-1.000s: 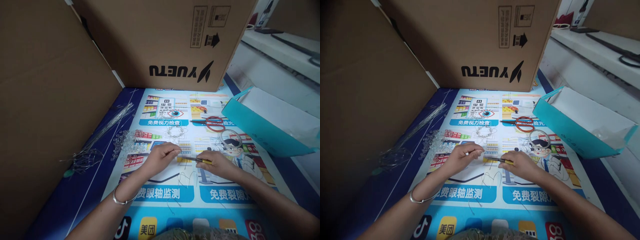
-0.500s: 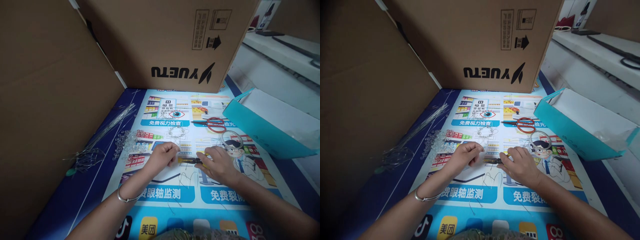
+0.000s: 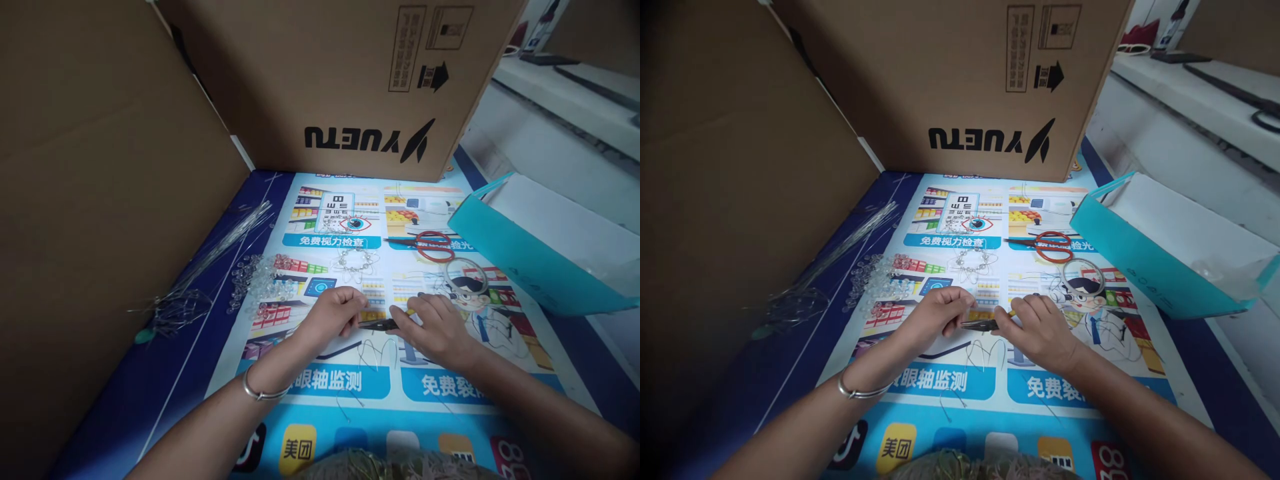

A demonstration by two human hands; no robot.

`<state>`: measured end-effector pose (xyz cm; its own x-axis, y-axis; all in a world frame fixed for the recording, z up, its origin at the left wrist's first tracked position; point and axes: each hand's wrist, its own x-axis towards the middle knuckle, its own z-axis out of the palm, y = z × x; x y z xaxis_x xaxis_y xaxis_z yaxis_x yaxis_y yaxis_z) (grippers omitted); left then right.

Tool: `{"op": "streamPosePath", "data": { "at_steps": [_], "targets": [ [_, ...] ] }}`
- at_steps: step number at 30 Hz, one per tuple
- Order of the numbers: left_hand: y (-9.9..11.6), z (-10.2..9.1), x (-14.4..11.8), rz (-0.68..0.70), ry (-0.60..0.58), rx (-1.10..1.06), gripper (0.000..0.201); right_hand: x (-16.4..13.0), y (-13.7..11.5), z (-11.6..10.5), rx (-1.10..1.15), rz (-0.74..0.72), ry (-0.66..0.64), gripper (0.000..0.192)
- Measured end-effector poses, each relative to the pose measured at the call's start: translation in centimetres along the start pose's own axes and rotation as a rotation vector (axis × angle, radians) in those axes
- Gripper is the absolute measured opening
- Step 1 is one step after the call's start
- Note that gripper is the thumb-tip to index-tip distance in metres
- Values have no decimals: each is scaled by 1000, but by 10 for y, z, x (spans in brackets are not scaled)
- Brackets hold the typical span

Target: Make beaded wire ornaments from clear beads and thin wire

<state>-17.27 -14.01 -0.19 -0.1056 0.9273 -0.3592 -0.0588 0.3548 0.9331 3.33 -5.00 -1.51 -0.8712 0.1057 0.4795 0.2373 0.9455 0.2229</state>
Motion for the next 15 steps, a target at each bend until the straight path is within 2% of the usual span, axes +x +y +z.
{"op": "streamPosePath", "data": {
  "at_steps": [15],
  "targets": [
    [-7,1,1,-27,-43,-67,25,0,2,-1,-27,-29,5,29]
  ]
}}
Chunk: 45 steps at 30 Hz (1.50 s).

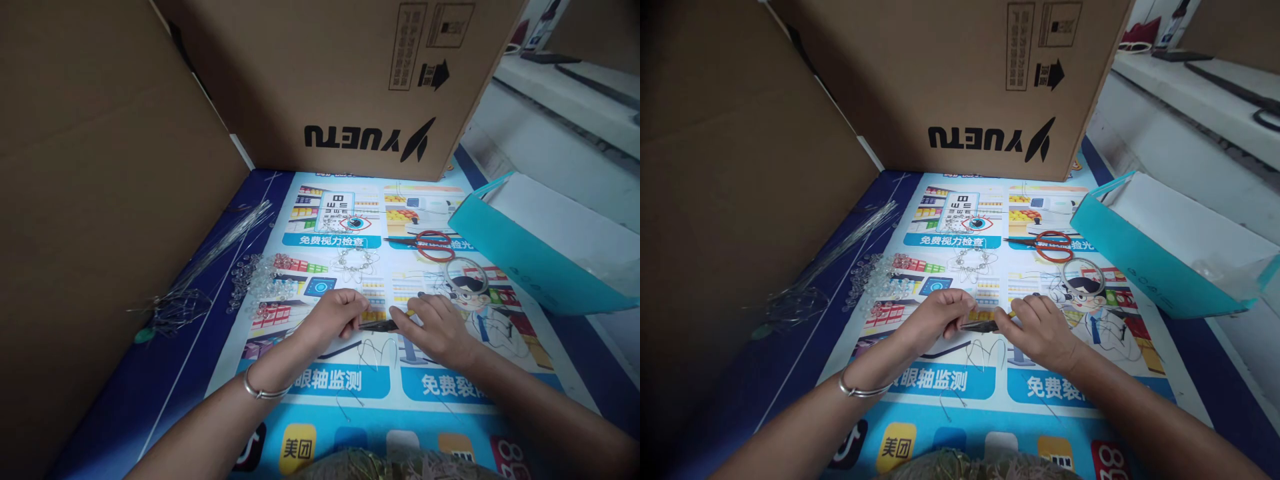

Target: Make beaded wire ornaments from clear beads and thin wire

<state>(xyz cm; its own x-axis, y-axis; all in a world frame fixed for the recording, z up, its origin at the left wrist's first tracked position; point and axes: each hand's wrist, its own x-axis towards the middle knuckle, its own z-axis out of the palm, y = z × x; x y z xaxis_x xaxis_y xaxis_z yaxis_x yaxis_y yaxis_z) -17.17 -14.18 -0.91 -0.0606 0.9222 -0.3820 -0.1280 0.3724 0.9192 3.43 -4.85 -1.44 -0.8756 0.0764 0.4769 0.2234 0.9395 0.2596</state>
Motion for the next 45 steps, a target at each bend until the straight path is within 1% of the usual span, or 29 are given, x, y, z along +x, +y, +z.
{"op": "streamPosePath", "data": {
  "at_steps": [10,19,22,26,31,36,41,45],
  "targets": [
    [0,1,0,-33,-43,-71,23,0,0,1,-5,-14,40,31],
    [-1,1,0,-23,-29,-62,24,-1,1,1,-13,-20,59,26],
    [1,2,-1,-10,-5,-45,24,-2,0,3,-18,-4,37,21],
    [4,2,-2,49,34,15,25,-2,-1,2,32,27,-41,17],
    [7,0,-4,138,63,142,25,0,-2,1,100,54,-145,24],
    [7,-2,-6,272,92,299,25,3,-5,0,171,105,-246,24],
    [9,-4,-9,360,105,459,28,4,-10,-1,270,162,-254,25],
    [9,-5,-10,419,135,516,27,3,-12,0,354,212,-274,27]
  ]
}}
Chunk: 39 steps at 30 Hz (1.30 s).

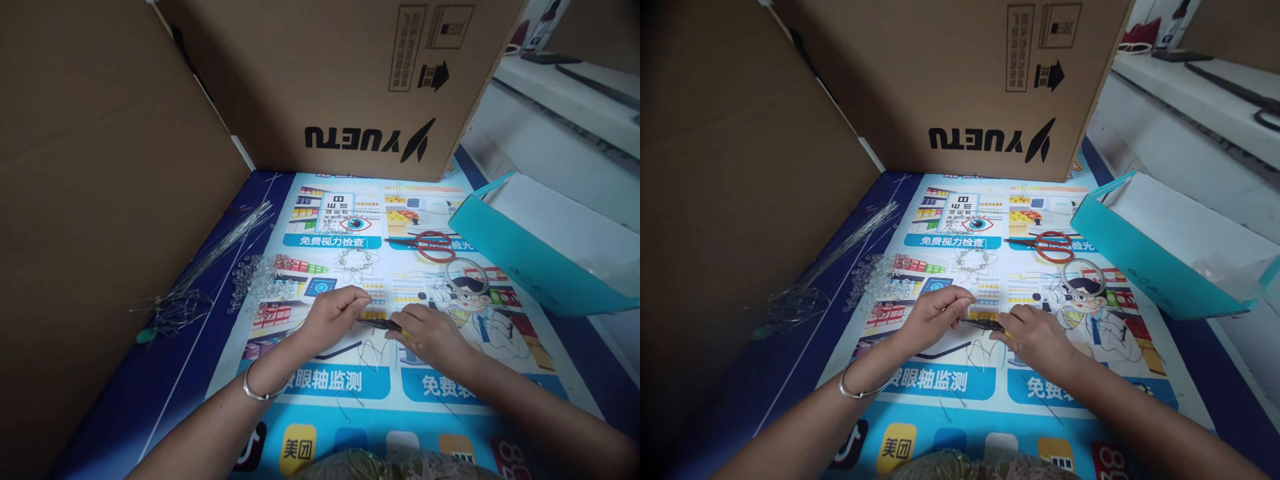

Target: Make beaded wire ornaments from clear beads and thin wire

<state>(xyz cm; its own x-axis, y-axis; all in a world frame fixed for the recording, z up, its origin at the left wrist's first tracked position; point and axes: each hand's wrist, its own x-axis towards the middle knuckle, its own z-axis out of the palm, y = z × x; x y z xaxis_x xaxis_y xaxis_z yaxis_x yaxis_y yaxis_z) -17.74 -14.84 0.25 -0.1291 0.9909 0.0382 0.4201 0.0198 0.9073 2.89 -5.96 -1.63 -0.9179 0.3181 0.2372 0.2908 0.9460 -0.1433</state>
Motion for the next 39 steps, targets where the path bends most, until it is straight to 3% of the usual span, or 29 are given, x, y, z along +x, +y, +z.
{"op": "streamPosePath", "data": {
  "at_steps": [17,24,30,34,39],
  "targets": [
    [-9,-4,-1,315,-14,304,23,0,0,3,208,104,-101,28],
    [-9,-2,0,249,-46,289,24,0,2,6,179,115,-117,29],
    [-6,-10,7,-19,124,192,24,-1,8,13,73,107,43,29],
    [-14,-11,11,-104,-41,352,21,-1,14,13,167,160,126,27],
    [-20,-2,7,-47,-175,706,25,1,20,13,299,248,154,24]
  ]
}}
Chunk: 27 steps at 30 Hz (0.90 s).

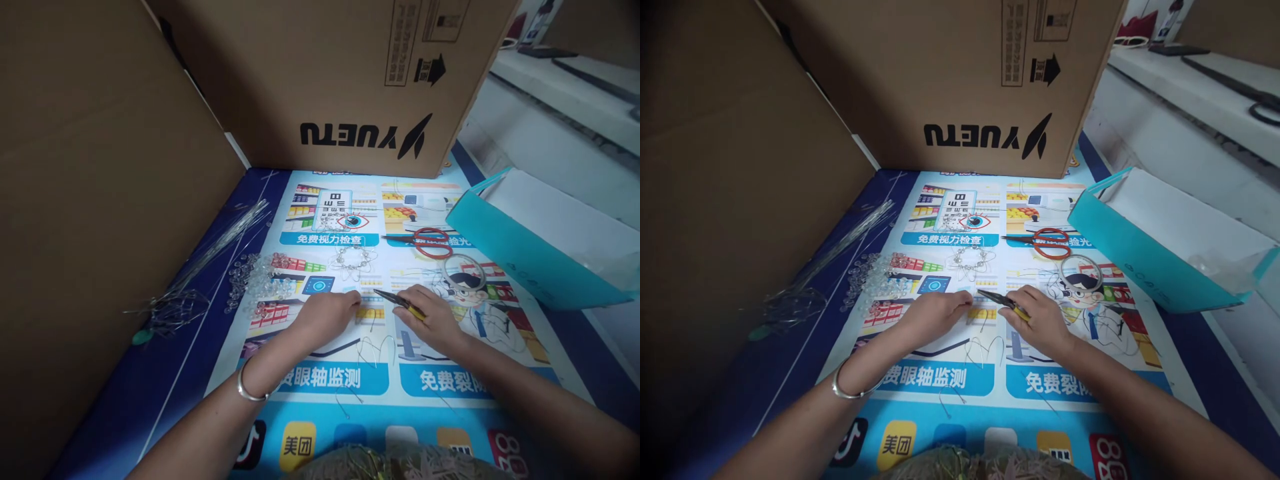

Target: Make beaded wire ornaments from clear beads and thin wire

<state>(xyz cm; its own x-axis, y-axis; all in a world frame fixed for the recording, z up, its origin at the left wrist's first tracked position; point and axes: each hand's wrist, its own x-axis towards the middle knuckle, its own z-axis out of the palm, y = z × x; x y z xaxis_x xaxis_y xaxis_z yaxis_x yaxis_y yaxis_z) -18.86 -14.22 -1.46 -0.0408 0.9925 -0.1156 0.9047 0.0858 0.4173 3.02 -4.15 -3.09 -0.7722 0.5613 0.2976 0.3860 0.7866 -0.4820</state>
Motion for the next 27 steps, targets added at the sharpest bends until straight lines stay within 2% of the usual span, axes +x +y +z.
{"op": "streamPosePath", "data": {
  "at_steps": [5,8,12,15,18,27],
  "targets": [
    [1,-1,-10,78,40,106,22,1,2,2,39,17,15,25],
    [4,-7,-16,74,8,195,25,1,3,3,44,9,16,26],
    [17,-19,-23,37,-19,320,25,2,2,2,64,26,-7,25],
    [30,-23,-28,114,-29,331,18,2,3,2,80,39,-14,25],
    [40,-18,-30,208,-79,279,14,2,4,2,90,36,-9,25],
    [44,3,-29,210,-140,274,23,2,4,4,89,25,-15,26]
  ]
}}
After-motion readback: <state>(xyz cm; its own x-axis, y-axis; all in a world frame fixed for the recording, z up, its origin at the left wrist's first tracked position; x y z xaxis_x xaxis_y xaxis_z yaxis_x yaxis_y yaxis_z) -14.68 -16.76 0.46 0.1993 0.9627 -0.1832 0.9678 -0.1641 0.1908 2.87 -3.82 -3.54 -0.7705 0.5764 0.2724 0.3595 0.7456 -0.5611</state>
